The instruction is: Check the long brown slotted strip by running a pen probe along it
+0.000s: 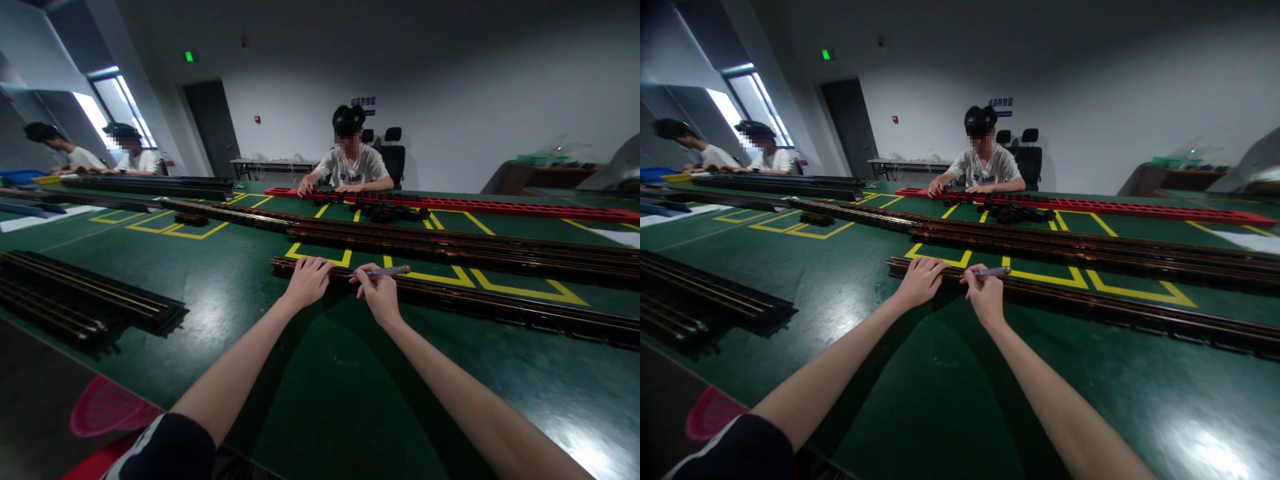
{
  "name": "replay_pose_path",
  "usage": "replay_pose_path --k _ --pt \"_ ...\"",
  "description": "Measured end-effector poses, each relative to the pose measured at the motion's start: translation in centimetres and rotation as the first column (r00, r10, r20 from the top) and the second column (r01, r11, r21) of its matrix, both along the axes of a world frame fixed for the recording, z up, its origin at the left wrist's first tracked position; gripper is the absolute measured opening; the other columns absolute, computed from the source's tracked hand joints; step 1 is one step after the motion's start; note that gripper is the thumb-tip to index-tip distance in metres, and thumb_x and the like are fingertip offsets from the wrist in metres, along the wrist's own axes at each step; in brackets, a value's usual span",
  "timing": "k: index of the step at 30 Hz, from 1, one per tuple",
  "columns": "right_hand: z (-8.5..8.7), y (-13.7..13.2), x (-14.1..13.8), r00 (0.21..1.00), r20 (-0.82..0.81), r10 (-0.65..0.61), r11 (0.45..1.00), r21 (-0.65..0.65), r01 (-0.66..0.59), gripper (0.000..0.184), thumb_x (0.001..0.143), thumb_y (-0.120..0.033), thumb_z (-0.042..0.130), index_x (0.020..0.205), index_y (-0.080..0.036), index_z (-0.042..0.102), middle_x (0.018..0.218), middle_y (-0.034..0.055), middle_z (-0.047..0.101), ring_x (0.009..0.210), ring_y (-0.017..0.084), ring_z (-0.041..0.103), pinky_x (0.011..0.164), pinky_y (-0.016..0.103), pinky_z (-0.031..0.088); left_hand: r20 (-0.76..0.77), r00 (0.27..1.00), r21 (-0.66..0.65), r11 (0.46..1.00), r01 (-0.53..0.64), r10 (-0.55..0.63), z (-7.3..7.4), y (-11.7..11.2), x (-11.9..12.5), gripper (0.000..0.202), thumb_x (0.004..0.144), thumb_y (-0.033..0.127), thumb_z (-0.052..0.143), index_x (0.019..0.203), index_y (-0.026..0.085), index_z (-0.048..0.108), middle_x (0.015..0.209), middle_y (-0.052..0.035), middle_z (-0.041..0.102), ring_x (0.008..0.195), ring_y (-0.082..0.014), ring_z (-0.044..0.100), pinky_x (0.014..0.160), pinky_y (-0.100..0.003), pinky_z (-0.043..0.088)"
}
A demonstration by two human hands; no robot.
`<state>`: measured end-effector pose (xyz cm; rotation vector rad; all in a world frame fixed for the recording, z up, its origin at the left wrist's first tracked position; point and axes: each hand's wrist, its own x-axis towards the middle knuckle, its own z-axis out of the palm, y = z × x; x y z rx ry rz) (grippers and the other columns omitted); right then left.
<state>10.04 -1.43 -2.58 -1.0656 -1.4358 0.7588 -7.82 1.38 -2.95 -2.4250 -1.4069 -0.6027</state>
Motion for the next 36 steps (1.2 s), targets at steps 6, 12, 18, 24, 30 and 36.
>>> replay_pose_path --k 6,12,18,24,30,36 --pt "-0.09 -0.01 0.0 1.0 0.006 0.004 1.0 0.009 -0.004 0.04 0.079 -0.058 0.055 0.077 -0.018 0.059 0.073 0.0073 0.071 0.042 0.012 0.055 0.042 0.024 0.045 0.011 1.0 -0.014 1.0 0.003 -0.003 0.13 -0.09 0.05 0.035 0.09 0.019 0.037 0.12 0.02 0.056 0.12 -0.0075 0.063 0.112 -0.0241 0.054 0.098 -0.042 0.035" --pt "0.23 -0.28 -0.37 0.999 0.003 -0.036 0.999 0.027 0.036 0.036 0.079 -0.054 0.056 0.074 -0.019 0.058 0.066 0.0053 0.07 0.039 0.012 0.054 0.041 0.024 0.043 0.045 0.999 -0.02 1.0 -0.011 0.012 -0.03 0.1 -0.16 0.044 0.084 0.011 0.039 0.123 0.022 0.054 0.121 -0.0064 0.063 0.114 -0.0234 0.052 0.1 -0.042 0.034" --pt "0.14 -0.17 -0.12 1.0 0.024 0.0 1.0 0.021 0.0 0.035 0.08 -0.053 0.056 0.076 -0.019 0.06 0.071 0.0062 0.071 0.041 0.012 0.055 0.042 0.024 0.045 0.051 0.998 -0.025 0.999 -0.025 0.026 0.24 -0.18 -0.03 0.049 0.08 0.005 0.038 0.12 0.025 0.058 0.12 -0.0049 0.063 0.113 -0.0237 0.052 0.1 -0.043 0.033" --pt "0.09 -0.09 -0.05 1.0 0.021 0.004 1.0 0.019 -0.004 0.035 0.08 -0.053 0.056 0.076 -0.018 0.06 0.073 0.007 0.071 0.04 0.011 0.055 0.041 0.024 0.044 0.085 0.994 -0.022 0.998 -0.062 0.063 0.36 -0.24 0.01 0.048 0.078 0.002 0.037 0.115 0.023 0.06 0.117 -0.006 0.064 0.112 -0.0247 0.053 0.1 -0.044 0.034" --pt "0.08 -0.07 0.03 0.999 0.017 0.044 0.999 -0.001 -0.044 0.035 0.081 -0.052 0.056 0.079 -0.017 0.06 0.077 0.0074 0.072 0.041 0.01 0.055 0.042 0.023 0.044 0.124 0.984 -0.019 0.991 -0.129 0.13 0.4 -0.12 -0.14 0.045 0.077 0.001 0.038 0.11 0.02 0.062 0.111 -0.0073 0.066 0.108 -0.0262 0.054 0.097 -0.044 0.037" --pt "0.24 -0.33 -0.06 1.0 0.021 0.019 1.0 -0.004 -0.019 0.035 0.081 -0.052 0.055 0.08 -0.017 0.06 0.077 0.0079 0.072 0.042 0.01 0.055 0.041 0.022 0.043 0.157 0.984 -0.04 0.996 -0.075 0.081 0.39 -0.04 -0.36 0.05 0.075 -0.002 0.035 0.112 0.018 0.062 0.113 -0.0068 0.067 0.111 -0.0229 0.055 0.103 -0.042 0.035"
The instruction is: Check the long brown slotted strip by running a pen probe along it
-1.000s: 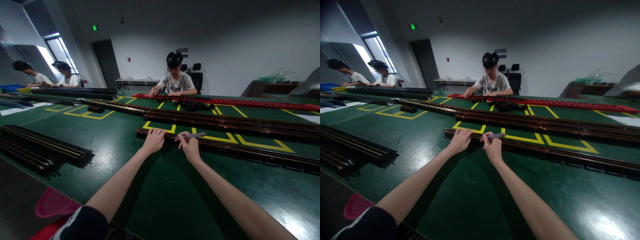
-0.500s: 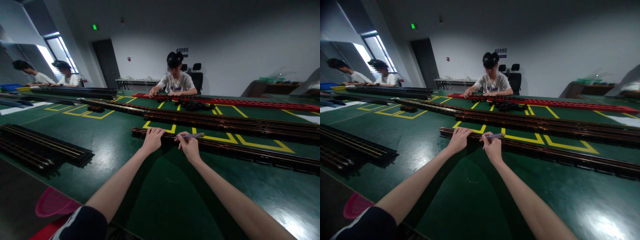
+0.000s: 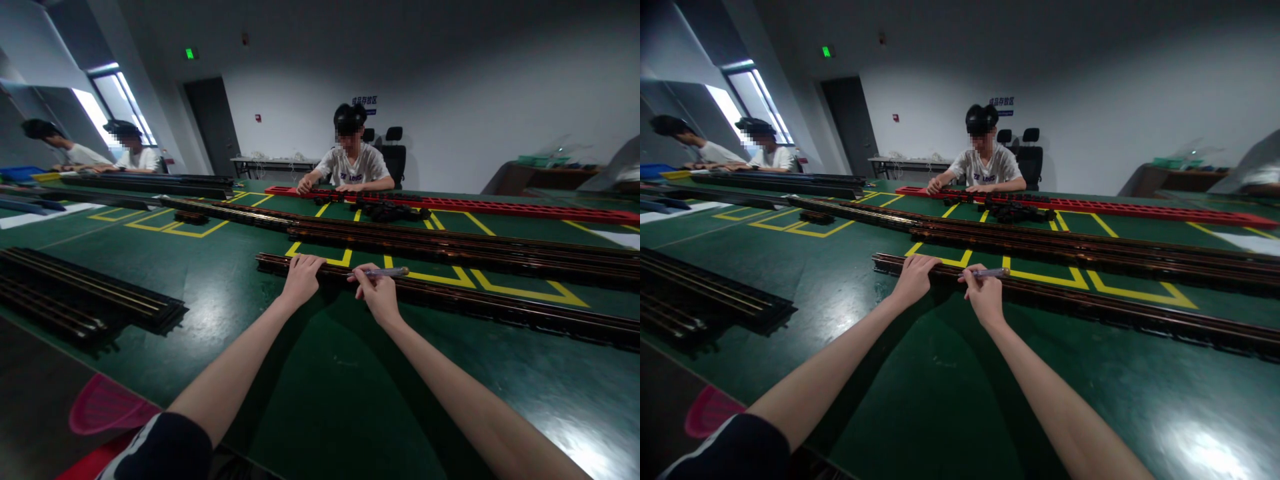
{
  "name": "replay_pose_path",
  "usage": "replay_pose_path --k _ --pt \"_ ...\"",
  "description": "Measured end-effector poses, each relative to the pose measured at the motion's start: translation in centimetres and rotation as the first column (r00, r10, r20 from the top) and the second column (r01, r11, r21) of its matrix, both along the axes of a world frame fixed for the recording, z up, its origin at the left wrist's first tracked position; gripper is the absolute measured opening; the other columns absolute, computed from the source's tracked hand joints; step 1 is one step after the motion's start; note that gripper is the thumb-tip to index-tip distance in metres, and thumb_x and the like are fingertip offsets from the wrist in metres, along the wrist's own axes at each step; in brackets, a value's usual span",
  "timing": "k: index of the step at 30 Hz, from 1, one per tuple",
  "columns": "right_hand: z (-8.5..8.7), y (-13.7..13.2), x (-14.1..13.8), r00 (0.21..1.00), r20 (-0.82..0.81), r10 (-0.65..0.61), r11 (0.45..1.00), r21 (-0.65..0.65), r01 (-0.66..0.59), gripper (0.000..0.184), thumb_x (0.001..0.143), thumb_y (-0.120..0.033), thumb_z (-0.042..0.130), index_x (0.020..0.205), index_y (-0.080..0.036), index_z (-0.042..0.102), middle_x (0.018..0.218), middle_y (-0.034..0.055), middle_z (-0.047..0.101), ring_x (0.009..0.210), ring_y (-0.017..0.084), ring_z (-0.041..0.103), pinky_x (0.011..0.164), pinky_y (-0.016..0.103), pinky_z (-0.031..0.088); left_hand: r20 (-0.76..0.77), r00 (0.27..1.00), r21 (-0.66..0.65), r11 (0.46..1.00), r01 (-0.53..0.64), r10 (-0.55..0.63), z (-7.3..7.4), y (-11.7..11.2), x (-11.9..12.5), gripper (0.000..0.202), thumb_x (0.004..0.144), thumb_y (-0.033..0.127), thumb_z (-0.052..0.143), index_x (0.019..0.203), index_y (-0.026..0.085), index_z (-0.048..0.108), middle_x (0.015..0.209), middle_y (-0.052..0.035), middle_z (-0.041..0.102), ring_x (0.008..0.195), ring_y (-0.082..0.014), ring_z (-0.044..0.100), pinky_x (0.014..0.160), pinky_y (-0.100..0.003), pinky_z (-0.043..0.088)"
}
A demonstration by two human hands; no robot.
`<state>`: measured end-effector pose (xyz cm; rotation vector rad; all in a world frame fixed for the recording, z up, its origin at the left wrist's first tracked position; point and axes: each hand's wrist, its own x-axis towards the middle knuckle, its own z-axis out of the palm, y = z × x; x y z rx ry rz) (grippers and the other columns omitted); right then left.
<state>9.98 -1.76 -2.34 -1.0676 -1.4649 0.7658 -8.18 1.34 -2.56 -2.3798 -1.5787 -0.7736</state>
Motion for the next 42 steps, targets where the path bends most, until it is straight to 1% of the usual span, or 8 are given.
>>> replay_pose_path --k 6,12,19,27,30,36,42 --pt "0.29 -0.32 -0.22 0.991 -0.059 -0.117 0.993 0.009 0.117 0.041 0.08 -0.058 0.053 0.074 -0.018 0.057 0.068 0.0062 0.069 0.04 0.011 0.053 0.038 0.022 0.04 -0.027 0.997 -0.004 0.998 0.068 -0.068 0.03 -0.02 0.0 0.048 0.078 0.004 0.038 0.119 0.016 0.059 0.12 -0.0079 0.065 0.116 -0.0218 0.053 0.108 -0.042 0.03" --pt "0.13 -0.2 -0.16 0.996 -0.015 -0.087 0.995 0.038 0.088 0.036 0.081 -0.054 0.053 0.072 -0.019 0.055 0.062 0.0042 0.066 0.039 0.011 0.053 0.04 0.023 0.041 -0.037 0.993 -0.018 0.994 0.11 -0.111 0.02 -0.05 -0.03 0.041 0.083 0.017 0.042 0.121 0.017 0.058 0.122 -0.0074 0.064 0.115 -0.0223 0.053 0.106 -0.041 0.032" --pt "-0.01 -0.04 -0.18 0.995 -0.018 -0.096 0.995 0.029 0.097 0.035 0.081 -0.053 0.054 0.073 -0.018 0.056 0.063 0.0043 0.067 0.039 0.011 0.053 0.04 0.022 0.042 -0.076 0.992 -0.023 0.995 0.095 -0.096 -0.18 0.03 0.0 0.039 0.087 0.032 0.047 0.121 0.017 0.056 0.12 -0.0085 0.064 0.112 -0.025 0.054 0.101 -0.042 0.035" --pt "-0.08 0.01 0.3 0.998 0.029 -0.05 0.999 0.007 0.05 0.033 0.082 -0.051 0.055 0.076 -0.018 0.057 0.07 0.0054 0.069 0.045 0.012 0.057 0.043 0.023 0.046 -0.089 0.993 -0.008 0.997 0.079 -0.08 -0.32 0.1 0.01 0.036 0.088 0.032 0.047 0.12 0.018 0.056 0.118 -0.008 0.064 0.111 -0.025 0.054 0.099 -0.041 0.036" --pt "0.08 -0.12 0.2 0.996 0.038 -0.078 0.997 0.015 0.078 0.038 0.08 -0.055 0.056 0.076 -0.018 0.057 0.068 0.0051 0.068 0.044 0.012 0.057 0.042 0.023 0.046 -0.093 0.993 -0.009 0.997 0.077 -0.077 -0.32 0.09 0.05 0.035 0.088 0.032 0.047 0.119 0.02 0.056 0.118 -0.0076 0.064 0.11 -0.0248 0.054 0.099 -0.041 0.036" --pt "0.33 -0.3 -0.27 0.991 0.02 -0.135 0.991 0.025 0.134 0.047 0.078 -0.064 0.051 0.073 -0.018 0.055 0.064 0.0051 0.067 0.04 0.012 0.054 0.041 0.024 0.045 -0.106 0.992 -0.009 0.998 0.06 -0.061 -0.37 0.16 0.13 0.033 0.089 0.032 0.047 0.118 0.019 0.057 0.117 -0.0073 0.064 0.11 -0.0247 0.054 0.098 -0.04 0.036" --pt "0.43 -0.54 -0.14 0.979 -0.017 -0.201 0.979 0.025 0.202 0.048 0.079 -0.065 0.05 0.073 -0.018 0.055 0.062 0.0045 0.064 0.042 0.013 0.055 0.041 0.025 0.045 -0.107 0.992 0.012 0.997 0.07 -0.068 -0.43 0.21 0.11 0.032 0.09 0.031 0.044 0.117 0.019 0.056 0.116 -0.0072 0.064 0.109 -0.0246 0.054 0.097 -0.041 0.037"
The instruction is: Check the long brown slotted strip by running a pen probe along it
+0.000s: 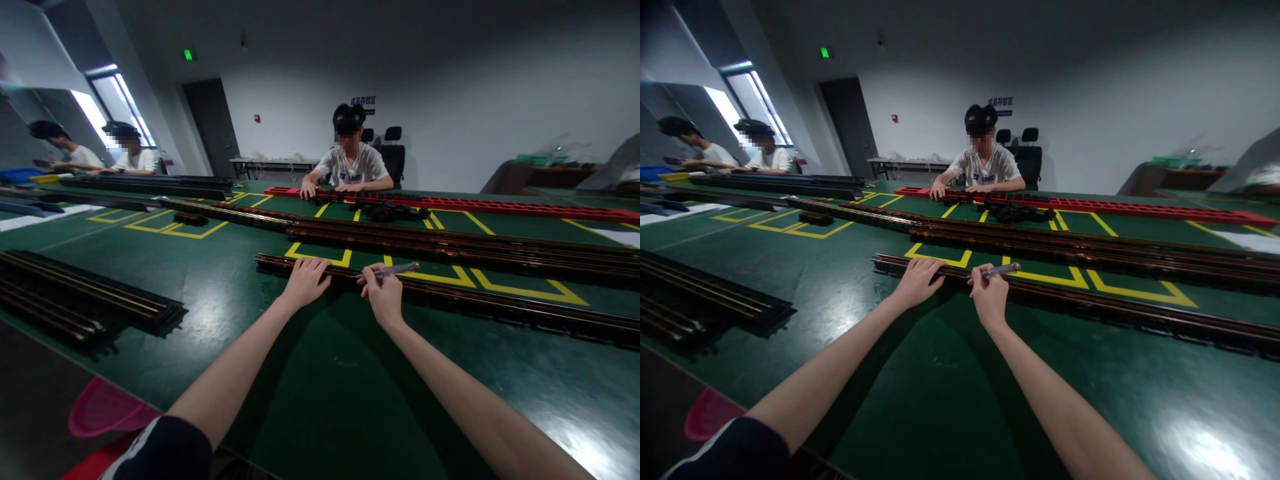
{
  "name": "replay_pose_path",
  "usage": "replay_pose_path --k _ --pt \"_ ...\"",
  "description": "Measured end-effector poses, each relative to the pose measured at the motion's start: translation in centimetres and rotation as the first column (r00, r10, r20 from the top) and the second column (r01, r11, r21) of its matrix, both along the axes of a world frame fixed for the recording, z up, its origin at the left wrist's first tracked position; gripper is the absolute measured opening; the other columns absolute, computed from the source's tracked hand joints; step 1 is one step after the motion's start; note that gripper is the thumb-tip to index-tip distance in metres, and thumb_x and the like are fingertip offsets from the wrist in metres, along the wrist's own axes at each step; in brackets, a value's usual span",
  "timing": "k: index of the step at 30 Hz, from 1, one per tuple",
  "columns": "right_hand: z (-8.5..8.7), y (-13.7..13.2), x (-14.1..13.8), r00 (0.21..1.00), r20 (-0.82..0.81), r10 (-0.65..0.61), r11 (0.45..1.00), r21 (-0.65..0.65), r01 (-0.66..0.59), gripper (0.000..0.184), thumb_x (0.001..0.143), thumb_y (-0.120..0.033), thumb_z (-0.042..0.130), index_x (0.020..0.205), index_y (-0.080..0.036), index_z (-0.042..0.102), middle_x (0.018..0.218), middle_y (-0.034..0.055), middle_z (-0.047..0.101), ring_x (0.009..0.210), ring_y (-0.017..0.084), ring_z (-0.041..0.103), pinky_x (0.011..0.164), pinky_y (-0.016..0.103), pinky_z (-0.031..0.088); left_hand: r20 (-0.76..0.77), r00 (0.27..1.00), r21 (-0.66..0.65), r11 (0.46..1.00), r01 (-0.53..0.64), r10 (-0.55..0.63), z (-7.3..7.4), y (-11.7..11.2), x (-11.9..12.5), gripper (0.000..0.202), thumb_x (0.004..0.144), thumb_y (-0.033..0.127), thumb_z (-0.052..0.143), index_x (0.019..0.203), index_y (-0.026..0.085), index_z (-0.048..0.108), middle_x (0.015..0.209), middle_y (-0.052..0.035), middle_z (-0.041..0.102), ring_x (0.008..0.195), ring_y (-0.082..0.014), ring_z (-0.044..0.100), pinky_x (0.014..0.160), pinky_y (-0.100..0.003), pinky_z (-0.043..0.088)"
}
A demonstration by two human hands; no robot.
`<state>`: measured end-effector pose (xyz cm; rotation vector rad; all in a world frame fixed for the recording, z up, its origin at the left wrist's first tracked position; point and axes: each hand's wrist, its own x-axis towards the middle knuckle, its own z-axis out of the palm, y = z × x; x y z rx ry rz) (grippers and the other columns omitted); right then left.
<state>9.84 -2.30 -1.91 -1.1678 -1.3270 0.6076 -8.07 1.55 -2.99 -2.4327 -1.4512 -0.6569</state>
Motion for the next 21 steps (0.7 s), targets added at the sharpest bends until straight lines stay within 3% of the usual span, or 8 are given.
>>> replay_pose_path --k 21 --pt "-0.11 0.17 0.12 1.0 -0.012 0.017 1.0 -0.004 -0.017 0.046 0.078 -0.064 0.053 0.072 -0.019 0.054 0.062 0.0042 0.065 0.041 0.012 0.054 0.04 0.024 0.044 -0.018 1.0 0.019 1.0 0.002 -0.002 -0.09 -0.05 0.19 0.034 0.09 0.027 0.042 0.121 0.021 0.056 0.117 -0.0077 0.063 0.11 -0.0251 0.053 0.099 -0.042 0.034"
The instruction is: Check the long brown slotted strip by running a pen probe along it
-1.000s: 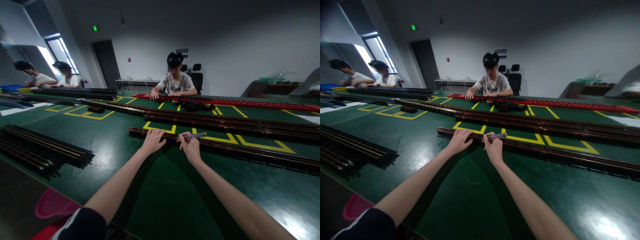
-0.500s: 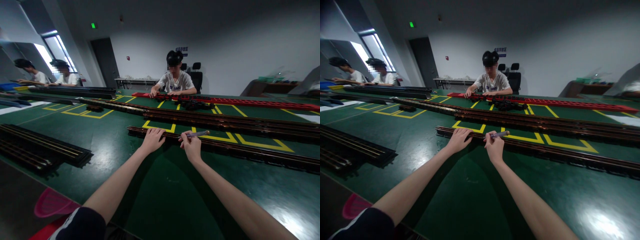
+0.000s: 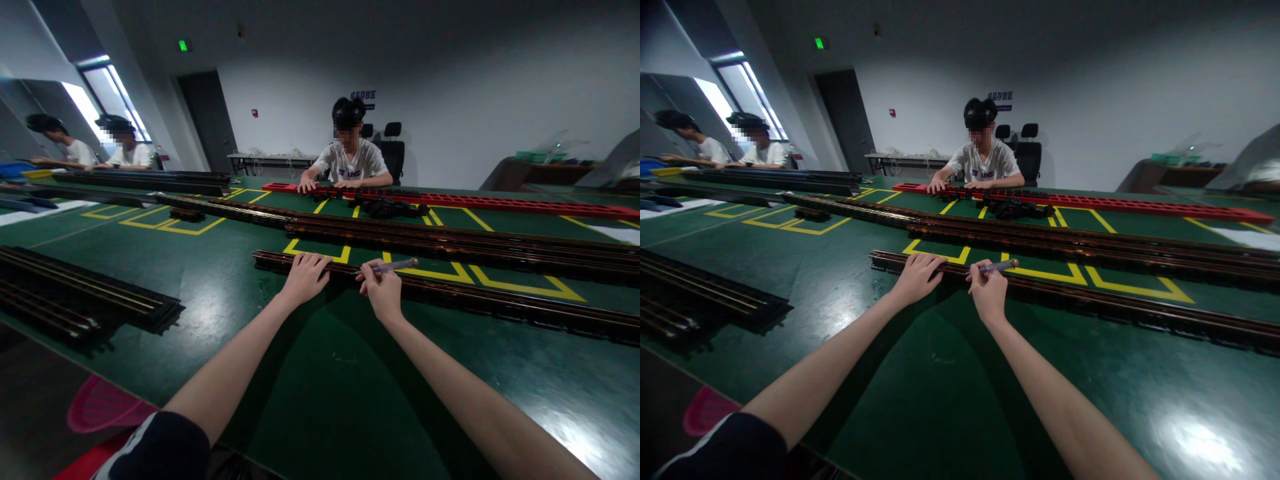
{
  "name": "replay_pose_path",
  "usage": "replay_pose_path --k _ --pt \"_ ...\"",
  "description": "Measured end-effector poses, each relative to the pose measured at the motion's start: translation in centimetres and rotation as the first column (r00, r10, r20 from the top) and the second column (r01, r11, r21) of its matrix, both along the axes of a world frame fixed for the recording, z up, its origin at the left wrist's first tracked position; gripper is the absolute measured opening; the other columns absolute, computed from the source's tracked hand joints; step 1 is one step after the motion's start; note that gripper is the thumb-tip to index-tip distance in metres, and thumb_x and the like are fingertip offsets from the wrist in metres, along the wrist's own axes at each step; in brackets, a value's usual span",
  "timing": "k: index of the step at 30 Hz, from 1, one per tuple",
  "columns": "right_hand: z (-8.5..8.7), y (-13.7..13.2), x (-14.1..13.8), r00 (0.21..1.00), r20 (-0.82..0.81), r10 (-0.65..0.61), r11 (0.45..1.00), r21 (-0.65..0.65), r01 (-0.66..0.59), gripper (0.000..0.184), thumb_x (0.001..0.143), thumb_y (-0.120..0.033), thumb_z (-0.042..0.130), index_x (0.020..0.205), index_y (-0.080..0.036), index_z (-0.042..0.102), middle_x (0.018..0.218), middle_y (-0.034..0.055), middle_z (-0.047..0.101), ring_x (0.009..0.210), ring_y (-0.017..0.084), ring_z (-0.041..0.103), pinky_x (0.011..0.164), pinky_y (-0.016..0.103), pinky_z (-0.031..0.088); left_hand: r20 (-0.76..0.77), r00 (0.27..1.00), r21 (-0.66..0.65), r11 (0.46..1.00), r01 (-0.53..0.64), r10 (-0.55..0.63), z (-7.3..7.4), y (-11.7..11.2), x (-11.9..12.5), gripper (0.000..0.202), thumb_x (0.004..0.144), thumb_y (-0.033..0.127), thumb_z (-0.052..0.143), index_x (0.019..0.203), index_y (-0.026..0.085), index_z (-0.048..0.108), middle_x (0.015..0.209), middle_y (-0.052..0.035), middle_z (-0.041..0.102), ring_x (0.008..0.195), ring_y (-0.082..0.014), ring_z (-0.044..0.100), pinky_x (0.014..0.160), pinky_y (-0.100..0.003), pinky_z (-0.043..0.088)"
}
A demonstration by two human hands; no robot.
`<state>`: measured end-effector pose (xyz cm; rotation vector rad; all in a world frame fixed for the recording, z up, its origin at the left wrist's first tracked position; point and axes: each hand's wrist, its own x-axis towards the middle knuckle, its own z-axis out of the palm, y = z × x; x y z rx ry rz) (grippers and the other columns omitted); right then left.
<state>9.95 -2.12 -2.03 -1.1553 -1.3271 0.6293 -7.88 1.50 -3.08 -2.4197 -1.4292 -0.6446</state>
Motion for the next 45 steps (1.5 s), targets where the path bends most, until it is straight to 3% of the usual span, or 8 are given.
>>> replay_pose_path --k 14,24,33,45 --pt "0.13 -0.16 -0.1 0.999 -0.042 0.007 1.0 0.007 -0.006 0.041 0.08 -0.059 0.053 0.074 -0.018 0.055 0.061 0.003 0.064 0.042 0.012 0.054 0.041 0.024 0.044 -0.002 1.0 -0.014 1.0 0.027 -0.027 0.07 0.07 -0.06 0.034 0.091 0.027 0.041 0.121 0.021 0.057 0.117 -0.0069 0.063 0.109 -0.0241 0.054 0.099 -0.041 0.035" --pt "0.26 -0.18 -0.18 0.999 -0.039 0.021 1.0 0.012 -0.021 0.051 0.075 -0.069 0.052 0.073 -0.019 0.055 0.061 0.0027 0.063 0.042 0.011 0.053 0.04 0.024 0.044 -0.004 1.0 -0.013 1.0 0.02 -0.02 0.03 0.06 -0.09 0.034 0.091 0.027 0.04 0.12 0.021 0.057 0.116 -0.0071 0.063 0.109 -0.0243 0.054 0.099 -0.041 0.036" --pt "-0.03 0.04 -0.16 0.999 -0.02 0.025 1.0 0.019 -0.025 0.047 0.079 -0.065 0.051 0.074 -0.019 0.054 0.061 0.0026 0.063 0.041 0.012 0.054 0.04 0.024 0.043 -0.035 0.999 0.003 1.0 -0.001 0.001 -0.06 0.08 0.03 0.034 0.091 0.026 0.04 0.121 0.022 0.056 0.119 -0.0069 0.063 0.111 -0.0248 0.053 0.099 -0.042 0.036" --pt "0.0 0.16 -0.22 0.995 0.035 0.095 0.995 0.001 -0.095 0.046 0.079 -0.064 0.051 0.077 -0.018 0.057 0.071 0.0066 0.069 0.042 0.011 0.055 0.04 0.023 0.043 -0.011 1.0 0.006 1.0 -0.006 0.006 0.1 -0.09 0.01 0.037 0.09 0.018 0.037 0.12 0.021 0.057 0.119 -0.0066 0.063 0.111 -0.0242 0.053 0.1 -0.042 0.035"
